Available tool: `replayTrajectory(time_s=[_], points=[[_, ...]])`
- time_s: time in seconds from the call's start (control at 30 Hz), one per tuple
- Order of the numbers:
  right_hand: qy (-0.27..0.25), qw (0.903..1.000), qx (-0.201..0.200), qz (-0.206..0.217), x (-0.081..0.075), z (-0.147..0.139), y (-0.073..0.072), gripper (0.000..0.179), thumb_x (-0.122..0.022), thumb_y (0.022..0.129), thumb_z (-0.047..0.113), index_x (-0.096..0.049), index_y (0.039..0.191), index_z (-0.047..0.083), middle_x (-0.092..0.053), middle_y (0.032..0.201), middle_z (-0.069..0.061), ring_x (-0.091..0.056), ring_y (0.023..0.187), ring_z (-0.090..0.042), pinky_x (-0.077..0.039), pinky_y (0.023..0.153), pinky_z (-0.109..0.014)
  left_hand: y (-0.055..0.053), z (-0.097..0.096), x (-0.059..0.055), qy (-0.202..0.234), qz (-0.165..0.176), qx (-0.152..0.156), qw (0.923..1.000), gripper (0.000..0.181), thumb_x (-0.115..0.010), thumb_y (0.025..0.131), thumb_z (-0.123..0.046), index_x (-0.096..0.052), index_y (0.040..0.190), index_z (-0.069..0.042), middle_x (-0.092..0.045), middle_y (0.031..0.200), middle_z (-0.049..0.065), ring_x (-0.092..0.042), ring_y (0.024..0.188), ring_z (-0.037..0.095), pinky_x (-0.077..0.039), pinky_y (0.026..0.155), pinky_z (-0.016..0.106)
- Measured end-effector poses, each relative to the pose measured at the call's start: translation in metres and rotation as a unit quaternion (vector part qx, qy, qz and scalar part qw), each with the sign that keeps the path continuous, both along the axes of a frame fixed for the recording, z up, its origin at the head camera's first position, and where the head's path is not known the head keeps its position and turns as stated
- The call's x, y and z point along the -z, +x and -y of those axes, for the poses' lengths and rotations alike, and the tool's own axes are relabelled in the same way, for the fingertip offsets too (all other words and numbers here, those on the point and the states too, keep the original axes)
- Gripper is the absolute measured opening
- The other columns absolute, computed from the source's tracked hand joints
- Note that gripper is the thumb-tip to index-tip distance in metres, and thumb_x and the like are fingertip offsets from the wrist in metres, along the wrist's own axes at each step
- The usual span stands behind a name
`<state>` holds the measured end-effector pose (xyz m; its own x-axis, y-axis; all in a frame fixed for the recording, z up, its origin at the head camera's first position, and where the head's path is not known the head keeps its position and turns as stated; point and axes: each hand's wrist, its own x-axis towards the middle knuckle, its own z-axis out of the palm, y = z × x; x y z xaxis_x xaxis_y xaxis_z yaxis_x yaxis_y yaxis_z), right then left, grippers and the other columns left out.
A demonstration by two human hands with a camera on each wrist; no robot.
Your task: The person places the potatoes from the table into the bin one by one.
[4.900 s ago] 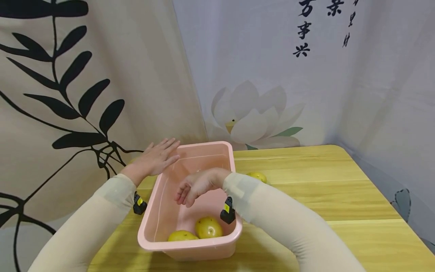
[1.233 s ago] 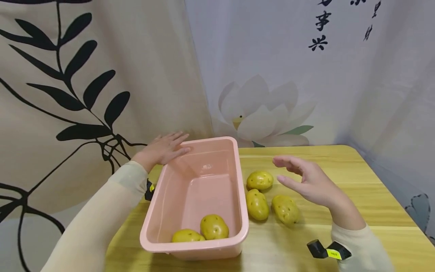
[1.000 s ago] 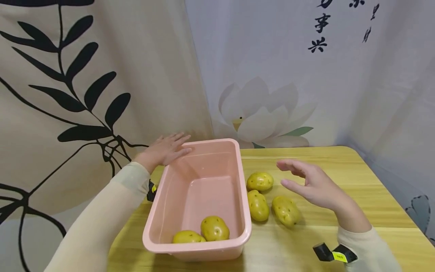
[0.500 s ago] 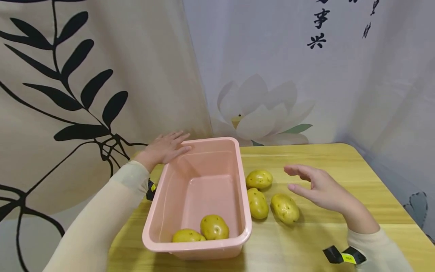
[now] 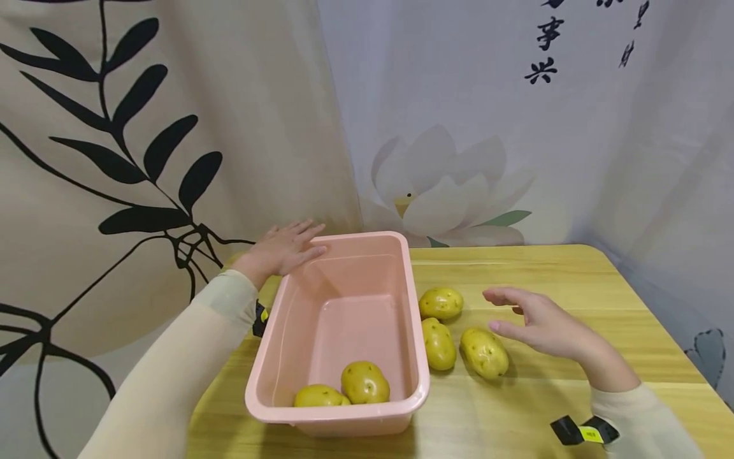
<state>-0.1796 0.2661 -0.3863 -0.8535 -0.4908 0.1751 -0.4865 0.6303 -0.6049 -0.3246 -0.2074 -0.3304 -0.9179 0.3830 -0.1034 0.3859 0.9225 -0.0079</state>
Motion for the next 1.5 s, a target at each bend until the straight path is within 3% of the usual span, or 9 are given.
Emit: replayTrajectory(time_s=[0.13,0.3,0.4,0.8,1.07,1.3,1.5], points=[[-0.006,0.9998,-0.010,0.018,0.010,0.003,-0.005,0.049,-0.065,0.094,0.024,-0.050,0.137,0.008,-0.057,0.133,-0.005,-0.053,0.120,-0.023,-0.046,0.094,-0.035,0.000,0.000,-0.001,0.004,0.001,-0.002,1.0000,0.072,-0.020,0.095,-0.068,-0.016,0.155,-0.029,-0.011,0.161,0.006,-0.008,0.146,0.033,-0.005,0.112,0.063],[-0.024,0.9967,-0.028,0.073,0.026,0.006,-0.013,0.054,-0.064,0.094,0.027,-0.047,0.139,0.004,-0.054,0.135,-0.014,-0.049,0.123,-0.037,-0.041,0.094,-0.060,-0.001,0.000,0.001,0.000,-0.001,-0.002,1.0000,0.072,-0.019,0.095,-0.069,-0.015,0.155,-0.030,-0.011,0.161,0.006,-0.008,0.146,0.033,-0.005,0.112,0.063],[-0.028,0.9935,-0.038,0.104,0.037,0.007,-0.017,0.058,-0.065,0.093,0.028,-0.045,0.140,0.003,-0.050,0.137,-0.020,-0.046,0.125,-0.042,-0.038,0.094,-0.065,-0.001,0.000,0.001,0.001,0.001,-0.003,1.0000,0.073,-0.019,0.094,-0.070,-0.015,0.155,-0.030,-0.011,0.161,0.006,-0.009,0.146,0.034,-0.005,0.112,0.063],[-0.013,0.9864,-0.058,0.153,0.054,0.008,-0.022,0.066,-0.068,0.091,0.028,-0.040,0.142,-0.003,-0.045,0.141,-0.023,-0.042,0.126,-0.046,-0.039,0.094,-0.064,0.000,0.001,0.000,0.000,-0.002,-0.004,1.0000,0.072,-0.020,0.094,-0.070,-0.016,0.155,-0.031,-0.011,0.161,0.006,-0.008,0.146,0.032,-0.006,0.112,0.062],[0.027,0.9889,-0.070,0.128,0.058,0.011,-0.021,0.069,-0.069,0.089,0.034,-0.042,0.140,-0.004,-0.049,0.138,-0.020,-0.046,0.125,-0.039,-0.044,0.096,-0.035,-0.002,0.000,0.002,-0.004,0.001,-0.007,1.0000,0.072,-0.019,0.094,-0.070,-0.016,0.155,-0.031,-0.011,0.161,0.006,-0.008,0.146,0.032,-0.005,0.112,0.061],[0.042,0.9886,-0.054,0.134,0.059,0.011,-0.020,0.071,-0.071,0.087,0.039,-0.044,0.140,-0.001,-0.051,0.137,-0.016,-0.045,0.125,-0.038,-0.042,0.096,-0.051,-0.002,-0.001,0.002,-0.005,0.005,-0.011,0.9999,0.070,-0.021,0.095,-0.068,-0.016,0.155,-0.031,-0.011,0.161,0.006,-0.007,0.146,0.032,-0.005,0.113,0.061],[0.040,0.9868,-0.061,0.144,0.060,0.010,-0.020,0.071,-0.071,0.087,0.037,-0.043,0.141,-0.001,-0.051,0.137,-0.017,-0.046,0.123,-0.036,-0.043,0.095,-0.041,0.000,-0.003,0.001,-0.003,0.006,-0.015,0.9999,0.069,-0.023,0.096,-0.066,-0.017,0.155,-0.031,-0.011,0.161,0.006,-0.007,0.146,0.032,-0.005,0.113,0.061]])
